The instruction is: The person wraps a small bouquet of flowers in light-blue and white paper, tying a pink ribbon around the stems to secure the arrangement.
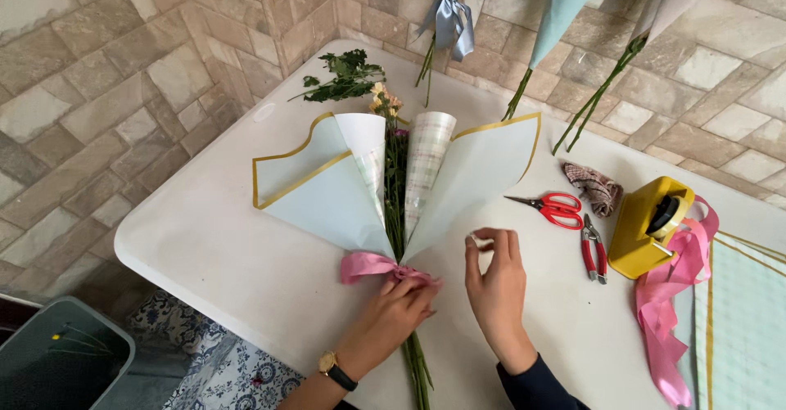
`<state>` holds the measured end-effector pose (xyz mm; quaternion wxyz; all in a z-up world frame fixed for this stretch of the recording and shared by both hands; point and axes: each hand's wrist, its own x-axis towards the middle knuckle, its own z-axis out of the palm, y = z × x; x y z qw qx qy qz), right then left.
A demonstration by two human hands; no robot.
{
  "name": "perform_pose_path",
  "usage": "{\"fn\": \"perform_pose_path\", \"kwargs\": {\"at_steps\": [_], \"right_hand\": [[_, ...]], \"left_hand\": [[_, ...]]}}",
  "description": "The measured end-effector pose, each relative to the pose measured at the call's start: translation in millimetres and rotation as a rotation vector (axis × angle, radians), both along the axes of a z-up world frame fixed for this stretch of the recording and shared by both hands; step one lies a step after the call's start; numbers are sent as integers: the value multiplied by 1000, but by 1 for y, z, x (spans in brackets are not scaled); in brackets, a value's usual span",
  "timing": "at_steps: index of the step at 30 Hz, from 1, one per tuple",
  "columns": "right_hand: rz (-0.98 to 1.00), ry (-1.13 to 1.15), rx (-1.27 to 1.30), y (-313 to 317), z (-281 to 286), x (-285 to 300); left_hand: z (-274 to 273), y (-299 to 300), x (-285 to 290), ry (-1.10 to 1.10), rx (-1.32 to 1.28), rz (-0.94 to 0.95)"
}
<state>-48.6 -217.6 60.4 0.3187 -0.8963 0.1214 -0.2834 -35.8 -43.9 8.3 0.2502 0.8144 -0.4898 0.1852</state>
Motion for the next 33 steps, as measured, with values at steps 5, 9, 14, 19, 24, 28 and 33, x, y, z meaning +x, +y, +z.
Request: {"fn": "perform_pose_path", "kwargs": {"at_steps": [5, 9, 14, 19, 24, 28, 33], "right_hand": [[199, -235, -246, 26, 19, 27], [183, -226, -596, 44, 17, 64], [179, -95, -749, 32, -3, 124], [323, 118, -642, 21, 12, 172], [696, 393, -183, 28, 10, 197], [685, 443, -148, 48, -6, 187], [718, 370, -357, 80, 9, 129]], "left_hand": [[9, 10, -2, -62, 39, -64], [27, 21, 9, -166, -199, -211], [41, 24, 95, 110, -333, 155], [65, 40, 210, 96, -150, 466], [62, 46, 255, 233, -76, 443], [52, 58, 267, 366, -124, 479], [36, 80, 272, 563, -407, 379]]}}
